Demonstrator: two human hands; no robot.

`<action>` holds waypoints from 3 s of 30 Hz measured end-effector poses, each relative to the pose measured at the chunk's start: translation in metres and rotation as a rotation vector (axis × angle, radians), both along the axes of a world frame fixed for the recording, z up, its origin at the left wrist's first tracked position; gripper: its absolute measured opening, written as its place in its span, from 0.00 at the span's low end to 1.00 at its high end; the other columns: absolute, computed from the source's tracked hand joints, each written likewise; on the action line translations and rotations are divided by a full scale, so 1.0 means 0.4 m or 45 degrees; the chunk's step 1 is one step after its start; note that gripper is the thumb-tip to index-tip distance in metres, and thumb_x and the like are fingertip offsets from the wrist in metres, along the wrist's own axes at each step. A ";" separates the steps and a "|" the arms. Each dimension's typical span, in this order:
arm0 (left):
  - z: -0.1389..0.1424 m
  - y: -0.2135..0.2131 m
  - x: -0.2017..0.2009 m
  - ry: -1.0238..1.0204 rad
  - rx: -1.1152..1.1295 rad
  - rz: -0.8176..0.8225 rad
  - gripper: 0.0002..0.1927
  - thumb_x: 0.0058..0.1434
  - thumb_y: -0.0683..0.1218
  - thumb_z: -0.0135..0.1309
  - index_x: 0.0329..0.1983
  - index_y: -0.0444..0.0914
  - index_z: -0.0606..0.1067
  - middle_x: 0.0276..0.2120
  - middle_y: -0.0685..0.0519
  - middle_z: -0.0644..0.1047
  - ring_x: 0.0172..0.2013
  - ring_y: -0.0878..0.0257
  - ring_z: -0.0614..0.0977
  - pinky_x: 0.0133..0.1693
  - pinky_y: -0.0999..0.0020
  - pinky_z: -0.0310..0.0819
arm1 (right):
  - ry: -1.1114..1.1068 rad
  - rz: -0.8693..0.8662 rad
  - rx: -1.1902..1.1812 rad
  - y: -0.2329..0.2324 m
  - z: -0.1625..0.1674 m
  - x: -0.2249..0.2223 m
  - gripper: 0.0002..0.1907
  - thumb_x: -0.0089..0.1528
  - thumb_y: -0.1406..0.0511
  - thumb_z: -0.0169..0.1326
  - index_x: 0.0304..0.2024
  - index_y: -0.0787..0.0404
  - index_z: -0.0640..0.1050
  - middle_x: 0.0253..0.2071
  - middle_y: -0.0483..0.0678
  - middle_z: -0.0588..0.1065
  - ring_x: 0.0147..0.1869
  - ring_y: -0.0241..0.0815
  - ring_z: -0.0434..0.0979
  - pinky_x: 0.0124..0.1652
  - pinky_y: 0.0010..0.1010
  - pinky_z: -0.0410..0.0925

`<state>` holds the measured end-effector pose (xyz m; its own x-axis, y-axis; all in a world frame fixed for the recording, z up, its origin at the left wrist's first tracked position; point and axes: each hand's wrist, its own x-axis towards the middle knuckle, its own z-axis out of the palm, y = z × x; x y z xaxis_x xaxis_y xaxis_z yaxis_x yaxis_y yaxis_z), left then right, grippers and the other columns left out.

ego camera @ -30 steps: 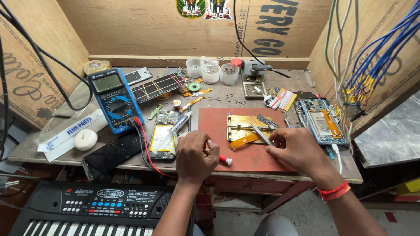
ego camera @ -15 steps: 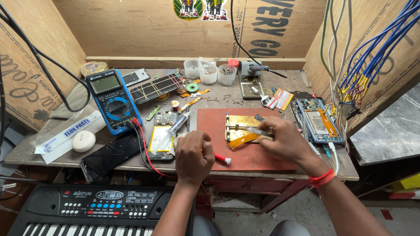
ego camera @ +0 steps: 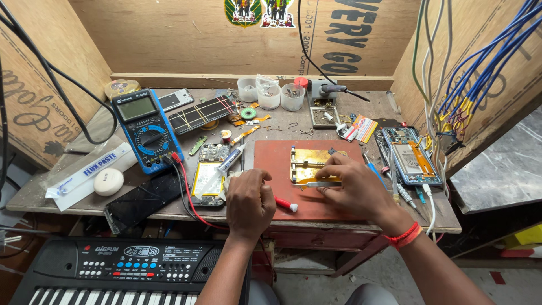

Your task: The person works at a repair bench disassembling a smartphone. They pry at a phone frame on the mat, pick up a phone and separate its back cover, lift out the battery, and use a screwdriver to work on the exposed internal components.

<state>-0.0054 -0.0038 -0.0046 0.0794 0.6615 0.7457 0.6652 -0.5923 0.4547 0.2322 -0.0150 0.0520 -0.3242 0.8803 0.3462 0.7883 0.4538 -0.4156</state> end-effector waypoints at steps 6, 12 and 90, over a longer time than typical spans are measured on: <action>-0.003 0.002 0.000 0.013 0.004 0.009 0.07 0.55 0.38 0.47 0.35 0.38 0.73 0.30 0.49 0.78 0.33 0.49 0.77 0.43 0.55 0.68 | 0.238 -0.202 -0.084 0.005 0.019 0.070 0.16 0.52 0.59 0.65 0.41 0.59 0.85 0.36 0.48 0.81 0.35 0.40 0.85 0.36 0.33 0.76; -0.002 0.002 0.000 0.016 0.019 -0.001 0.07 0.54 0.38 0.47 0.35 0.37 0.73 0.30 0.49 0.77 0.33 0.48 0.77 0.43 0.55 0.68 | 0.174 -0.741 -0.269 -0.022 0.087 0.192 0.15 0.52 0.55 0.63 0.35 0.58 0.87 0.20 0.49 0.82 0.26 0.42 0.84 0.32 0.33 0.73; -0.034 0.000 -0.004 -0.052 0.017 -0.149 0.09 0.58 0.45 0.44 0.23 0.38 0.69 0.20 0.46 0.74 0.22 0.47 0.78 0.30 0.53 0.73 | 0.234 0.215 -0.017 0.338 0.060 -0.380 0.14 0.49 0.61 0.66 0.36 0.59 0.86 0.29 0.52 0.80 0.30 0.45 0.79 0.32 0.40 0.72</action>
<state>-0.0072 -0.0037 -0.0181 0.1248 0.6395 0.7586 0.5721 -0.6710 0.4716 0.0802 0.1203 0.0761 -0.3998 0.8241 0.4013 0.6126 0.5659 -0.5518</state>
